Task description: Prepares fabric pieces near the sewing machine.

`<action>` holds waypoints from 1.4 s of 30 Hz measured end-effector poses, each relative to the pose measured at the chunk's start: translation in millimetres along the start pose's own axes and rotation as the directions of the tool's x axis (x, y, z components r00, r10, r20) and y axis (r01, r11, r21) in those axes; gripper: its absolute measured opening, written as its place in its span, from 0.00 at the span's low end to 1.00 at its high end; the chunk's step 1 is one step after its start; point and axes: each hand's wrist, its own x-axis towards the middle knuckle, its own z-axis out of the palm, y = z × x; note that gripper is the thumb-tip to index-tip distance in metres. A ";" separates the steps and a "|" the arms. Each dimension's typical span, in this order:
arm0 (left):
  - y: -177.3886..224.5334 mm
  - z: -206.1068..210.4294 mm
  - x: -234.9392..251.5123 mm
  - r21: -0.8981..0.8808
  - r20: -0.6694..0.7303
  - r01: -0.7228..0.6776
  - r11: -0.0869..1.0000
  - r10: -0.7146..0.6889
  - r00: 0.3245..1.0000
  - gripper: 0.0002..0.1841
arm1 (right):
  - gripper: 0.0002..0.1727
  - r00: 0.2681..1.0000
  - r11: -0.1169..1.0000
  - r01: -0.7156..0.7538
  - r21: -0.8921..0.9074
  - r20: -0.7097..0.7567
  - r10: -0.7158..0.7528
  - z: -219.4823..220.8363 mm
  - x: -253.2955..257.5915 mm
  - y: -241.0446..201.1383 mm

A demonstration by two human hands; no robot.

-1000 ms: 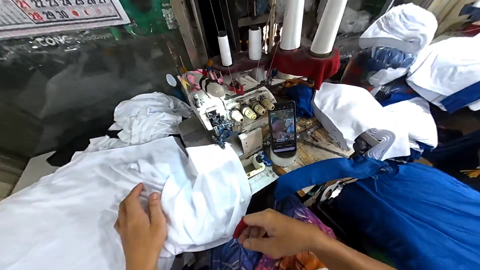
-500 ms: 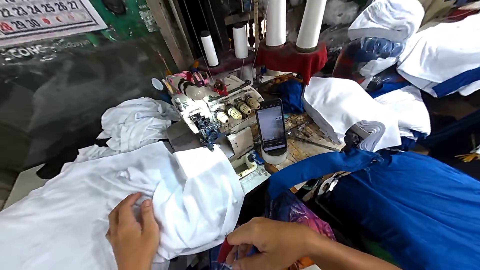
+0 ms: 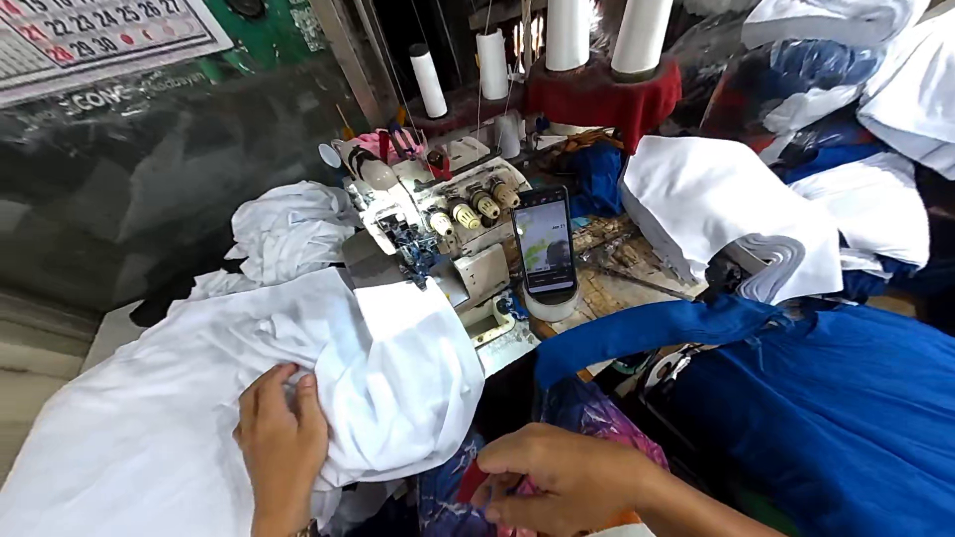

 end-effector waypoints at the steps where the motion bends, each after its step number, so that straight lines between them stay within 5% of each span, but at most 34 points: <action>1: 0.6 0.0 -0.4 0.003 0.000 0.003 1.000 -0.003 1.000 0.27 | 0.11 1.000 1.000 -0.005 -0.030 -0.011 0.005 -1.5 1.0 -0.9; 21: -0.9 -0.8 -1.6 -0.048 -0.018 -0.002 0.999 0.001 1.000 0.28 | 0.12 0.990 0.997 -0.073 -0.003 -0.121 0.072 6.9 6.3 10.5; 42: -4.9 -0.1 -2.7 -0.067 -0.048 -0.007 0.998 0.004 0.999 0.27 | 0.11 0.991 0.985 -0.129 -0.115 -0.057 0.123 12.4 5.4 5.0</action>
